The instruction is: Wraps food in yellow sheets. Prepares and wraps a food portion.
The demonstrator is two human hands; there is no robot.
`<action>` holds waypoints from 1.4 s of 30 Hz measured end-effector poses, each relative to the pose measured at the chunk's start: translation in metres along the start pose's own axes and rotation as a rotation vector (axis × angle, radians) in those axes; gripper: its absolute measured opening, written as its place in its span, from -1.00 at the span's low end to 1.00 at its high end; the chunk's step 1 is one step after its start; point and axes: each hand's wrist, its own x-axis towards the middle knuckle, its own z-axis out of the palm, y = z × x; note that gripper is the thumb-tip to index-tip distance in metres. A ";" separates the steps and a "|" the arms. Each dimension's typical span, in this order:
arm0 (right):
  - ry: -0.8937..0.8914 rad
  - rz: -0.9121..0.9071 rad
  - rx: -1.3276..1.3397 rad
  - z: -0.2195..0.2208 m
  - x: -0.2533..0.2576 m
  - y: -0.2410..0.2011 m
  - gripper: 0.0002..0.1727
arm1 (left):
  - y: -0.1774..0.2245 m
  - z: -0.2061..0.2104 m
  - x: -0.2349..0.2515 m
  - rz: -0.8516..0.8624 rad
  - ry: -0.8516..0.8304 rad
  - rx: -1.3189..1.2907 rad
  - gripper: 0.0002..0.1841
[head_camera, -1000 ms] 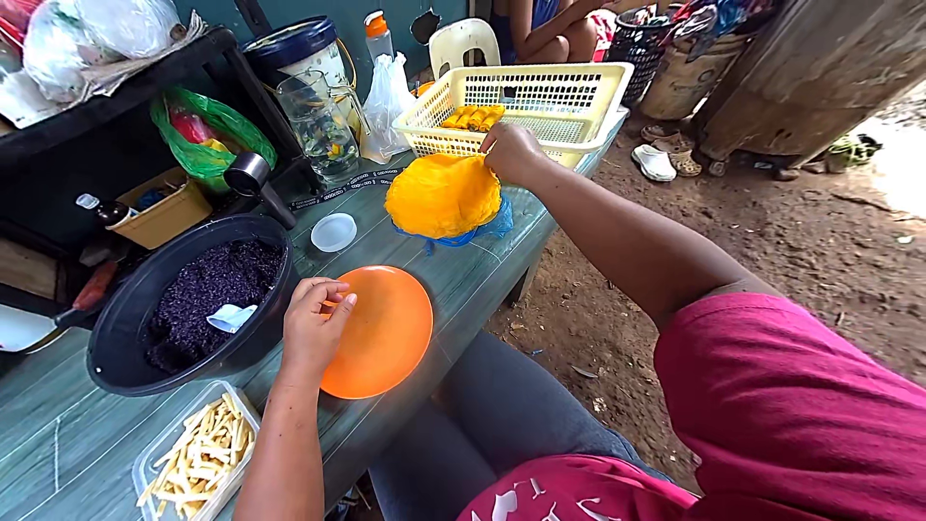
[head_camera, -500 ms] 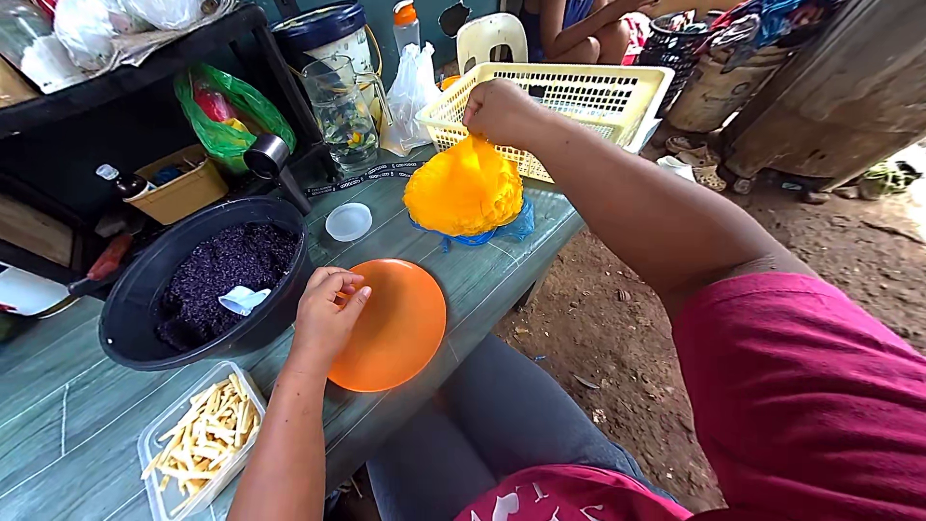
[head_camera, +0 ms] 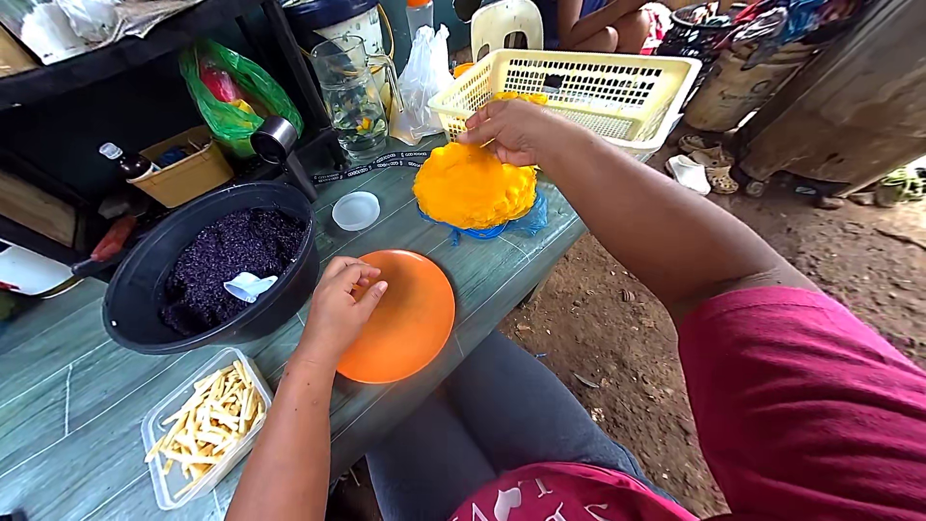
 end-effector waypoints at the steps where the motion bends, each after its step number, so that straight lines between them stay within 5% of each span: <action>1: -0.011 0.031 -0.057 0.004 -0.002 0.001 -0.34 | 0.000 0.000 0.000 0.010 0.006 0.001 -0.80; 3: -0.073 0.042 -0.170 0.011 -0.001 0.001 -0.21 | -0.001 -0.001 0.000 0.008 0.015 0.000 -0.80; 9: -0.327 -0.154 -0.282 0.035 -0.016 -0.040 -0.60 | -0.002 -0.003 0.000 -0.013 0.025 -0.001 -0.75; 19: -0.663 -0.391 -0.153 0.102 -0.054 -0.081 -0.67 | 0.010 -0.007 -0.005 0.037 0.110 -0.274 0.02; 21: -0.677 -0.401 -0.152 0.114 -0.056 -0.082 -0.68 | 0.015 -0.008 -0.007 0.016 0.130 -0.303 -0.08; 25: -0.702 -0.409 -0.133 0.115 -0.047 -0.074 -0.65 | 0.023 -0.012 -0.010 -0.067 0.289 -0.367 -0.75; 27: -0.715 -0.399 -0.087 0.107 -0.039 -0.065 -0.64 | 0.021 -0.018 -0.010 -0.079 0.334 -0.473 -0.91; 42: -0.816 -0.464 0.113 0.097 -0.033 -0.044 -0.58 | 0.060 -0.077 0.010 -0.310 0.178 -0.575 -0.97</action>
